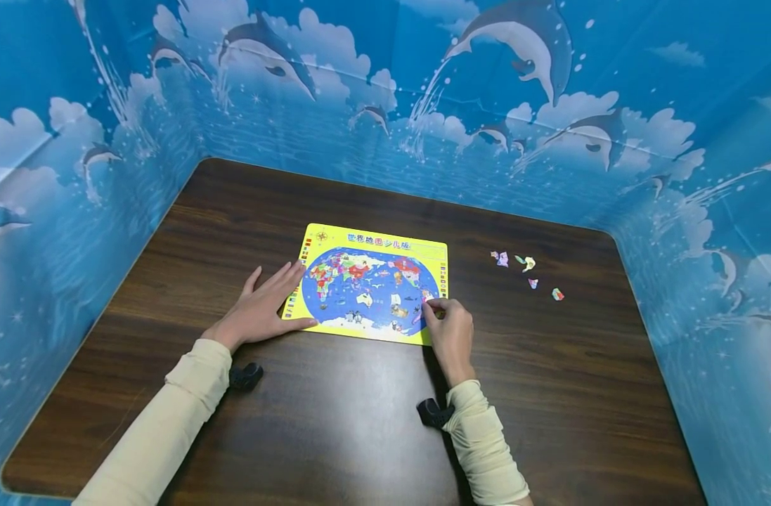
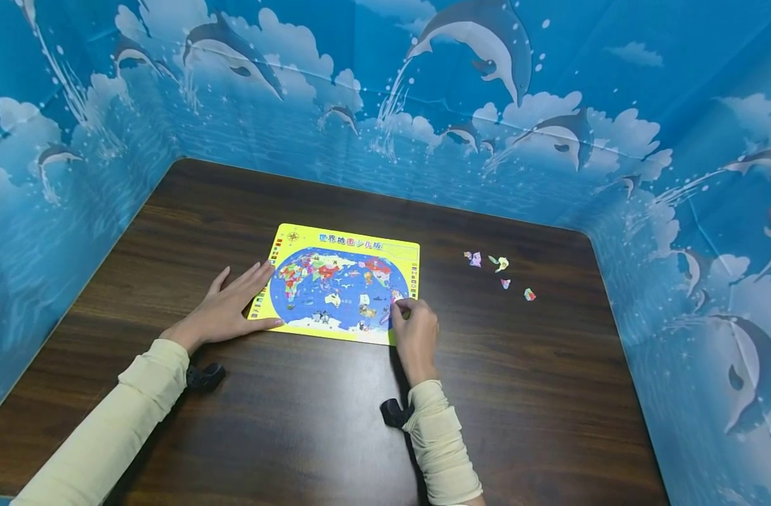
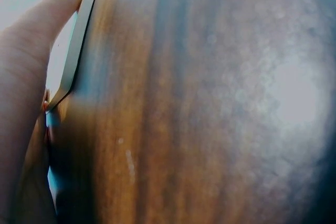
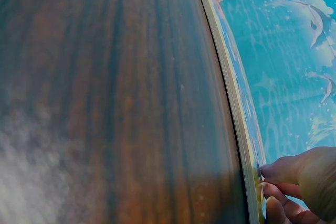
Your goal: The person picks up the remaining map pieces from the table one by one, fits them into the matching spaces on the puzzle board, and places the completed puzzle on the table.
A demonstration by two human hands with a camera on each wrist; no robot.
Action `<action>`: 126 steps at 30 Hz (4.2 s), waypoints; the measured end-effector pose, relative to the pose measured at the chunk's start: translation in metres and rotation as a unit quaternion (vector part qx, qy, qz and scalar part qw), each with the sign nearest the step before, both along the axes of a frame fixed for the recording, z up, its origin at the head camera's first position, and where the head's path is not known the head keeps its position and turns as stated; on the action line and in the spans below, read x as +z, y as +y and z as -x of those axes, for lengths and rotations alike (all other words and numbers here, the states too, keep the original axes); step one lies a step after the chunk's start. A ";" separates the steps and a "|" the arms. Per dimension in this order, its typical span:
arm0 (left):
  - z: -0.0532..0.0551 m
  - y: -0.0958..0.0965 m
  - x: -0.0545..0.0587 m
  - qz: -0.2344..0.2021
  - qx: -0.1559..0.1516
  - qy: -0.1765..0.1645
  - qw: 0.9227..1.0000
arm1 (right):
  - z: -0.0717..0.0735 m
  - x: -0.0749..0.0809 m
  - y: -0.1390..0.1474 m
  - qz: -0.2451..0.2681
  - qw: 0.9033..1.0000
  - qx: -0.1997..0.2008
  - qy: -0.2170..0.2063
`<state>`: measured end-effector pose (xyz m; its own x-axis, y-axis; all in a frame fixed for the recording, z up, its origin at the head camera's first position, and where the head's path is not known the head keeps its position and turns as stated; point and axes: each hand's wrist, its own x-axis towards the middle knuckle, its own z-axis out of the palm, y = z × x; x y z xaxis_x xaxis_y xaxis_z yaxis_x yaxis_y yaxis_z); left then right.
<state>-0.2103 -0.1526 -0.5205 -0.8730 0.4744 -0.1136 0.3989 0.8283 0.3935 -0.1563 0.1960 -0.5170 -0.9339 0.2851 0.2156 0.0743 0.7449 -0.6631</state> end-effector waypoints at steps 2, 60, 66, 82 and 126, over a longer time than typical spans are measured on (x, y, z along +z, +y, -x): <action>0.000 0.000 0.000 0.000 0.000 -0.001 1.000 | 0.000 0.000 0.001 0.004 1.000 0.001 0.004; 0.001 -0.001 0.001 0.002 -0.006 -0.007 1.000 | -0.007 0.008 0.011 -0.059 0.987 0.118 -0.095; 0.001 0.000 0.001 0.005 -0.004 -0.010 1.000 | -0.009 0.007 0.011 -0.061 0.986 0.127 -0.085; 0.002 0.000 -0.001 0.004 -0.003 -0.008 1.000 | -0.009 0.008 0.015 -0.040 0.986 0.132 -0.090; 0.001 -0.001 0.001 0.007 -0.001 -0.012 1.000 | -0.013 0.013 0.019 -0.035 0.983 0.152 -0.092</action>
<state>-0.2113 -0.1540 -0.5196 -0.8689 0.4746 -0.1404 0.3917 0.8328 0.3913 -0.1435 0.2155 -0.5036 -0.9987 -0.0235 0.0449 -0.0459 0.7947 -0.6052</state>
